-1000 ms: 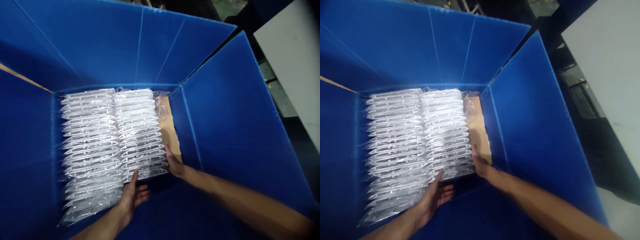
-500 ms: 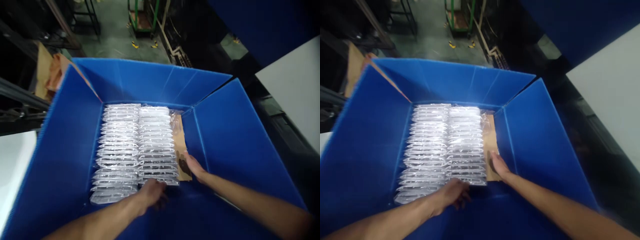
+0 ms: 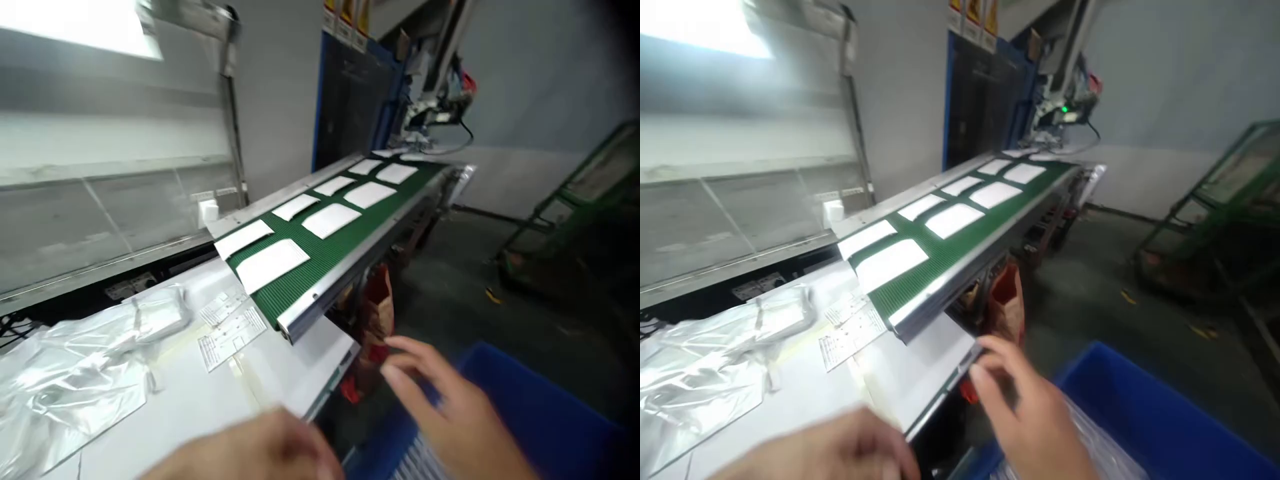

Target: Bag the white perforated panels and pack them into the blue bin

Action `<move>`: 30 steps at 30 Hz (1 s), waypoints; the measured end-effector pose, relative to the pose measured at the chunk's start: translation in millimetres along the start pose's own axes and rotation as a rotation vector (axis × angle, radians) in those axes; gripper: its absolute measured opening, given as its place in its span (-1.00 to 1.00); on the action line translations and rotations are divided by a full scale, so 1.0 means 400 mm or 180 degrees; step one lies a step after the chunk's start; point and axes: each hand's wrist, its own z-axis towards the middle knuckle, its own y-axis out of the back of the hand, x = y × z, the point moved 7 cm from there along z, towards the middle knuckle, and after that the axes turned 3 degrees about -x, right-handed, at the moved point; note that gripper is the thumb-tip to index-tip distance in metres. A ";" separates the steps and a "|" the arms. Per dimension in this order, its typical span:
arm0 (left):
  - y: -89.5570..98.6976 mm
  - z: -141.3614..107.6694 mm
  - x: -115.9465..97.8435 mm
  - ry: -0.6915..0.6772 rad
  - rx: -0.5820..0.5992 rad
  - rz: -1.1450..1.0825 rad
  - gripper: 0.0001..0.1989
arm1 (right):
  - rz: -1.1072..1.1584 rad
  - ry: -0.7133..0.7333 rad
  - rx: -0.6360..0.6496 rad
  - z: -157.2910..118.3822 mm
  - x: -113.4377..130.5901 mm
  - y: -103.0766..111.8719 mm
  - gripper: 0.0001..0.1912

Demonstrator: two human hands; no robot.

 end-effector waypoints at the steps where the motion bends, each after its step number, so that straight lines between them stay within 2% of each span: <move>1: 0.111 -0.013 -0.024 -0.0152 -0.0337 0.0045 -0.70 | 0.0009 0.0136 0.0297 0.061 0.070 -0.078 -0.66; 3: 0.380 -0.045 -0.099 -0.0891 -0.2087 0.0936 -0.71 | -0.0102 0.0295 0.0708 0.173 0.178 -0.222 -0.68; 4: 0.487 -0.054 -0.136 -0.1185 -0.2731 0.1493 -0.69 | -0.0240 0.0332 0.0840 0.223 0.216 -0.288 -0.67; 5: 0.575 -0.047 -0.166 -0.1377 -0.3081 0.2032 -0.65 | -0.0394 0.0385 0.0958 0.268 0.248 -0.352 -0.65; 6: 0.656 -0.025 -0.186 -0.1485 -0.3199 0.2191 -0.62 | -0.0570 0.0437 0.1075 0.308 0.273 -0.414 -0.60; 8: 0.792 0.039 -0.217 -0.1617 -0.3203 0.2403 -0.52 | -0.0889 0.0598 0.1204 0.376 0.314 -0.525 -0.45; 10: 0.890 0.111 -0.235 -0.1652 -0.3065 0.2577 -0.40 | -0.1185 0.0727 0.1263 0.433 0.342 -0.619 -0.34; 12: 0.955 0.174 -0.235 -0.1635 -0.2941 0.2646 -0.40 | -0.1447 0.0751 0.1311 0.485 0.354 -0.696 -0.34; 15: 1.003 0.219 -0.215 -0.1667 -0.2813 0.2601 -0.58 | -0.1810 0.0608 0.1391 0.547 0.346 -0.766 -0.41; 17: 1.020 0.204 -0.207 -0.1751 -0.2849 0.2495 -0.69 | -0.1989 0.0542 0.1305 0.572 0.347 -0.776 -0.40; 19: 1.034 0.152 -0.209 -0.1860 -0.3005 0.2309 -0.68 | -0.2108 0.0573 0.1060 0.580 0.371 -0.754 -0.38; 22: 1.034 0.019 -0.206 -0.1974 -0.3146 0.1870 -0.61 | -0.2209 0.0705 0.0569 0.552 0.448 -0.684 -0.49; 24: 1.005 -0.083 -0.168 -0.1880 -0.2924 0.1502 -0.59 | -0.2228 0.0881 0.0178 0.494 0.519 -0.626 -0.68; 26: 0.949 -0.185 -0.085 -0.1601 -0.2476 0.1127 -0.59 | -0.2204 0.1125 -0.0275 0.392 0.588 -0.575 -0.78; 28: 0.876 -0.289 0.036 -0.1267 -0.2074 0.0804 -0.61 | -0.2171 0.1536 -0.0723 0.242 0.642 -0.547 -0.69; 30: 0.798 -0.394 0.176 -0.1019 -0.1853 0.0423 -0.54 | -0.2169 0.2203 -0.1131 0.048 0.672 -0.552 -0.71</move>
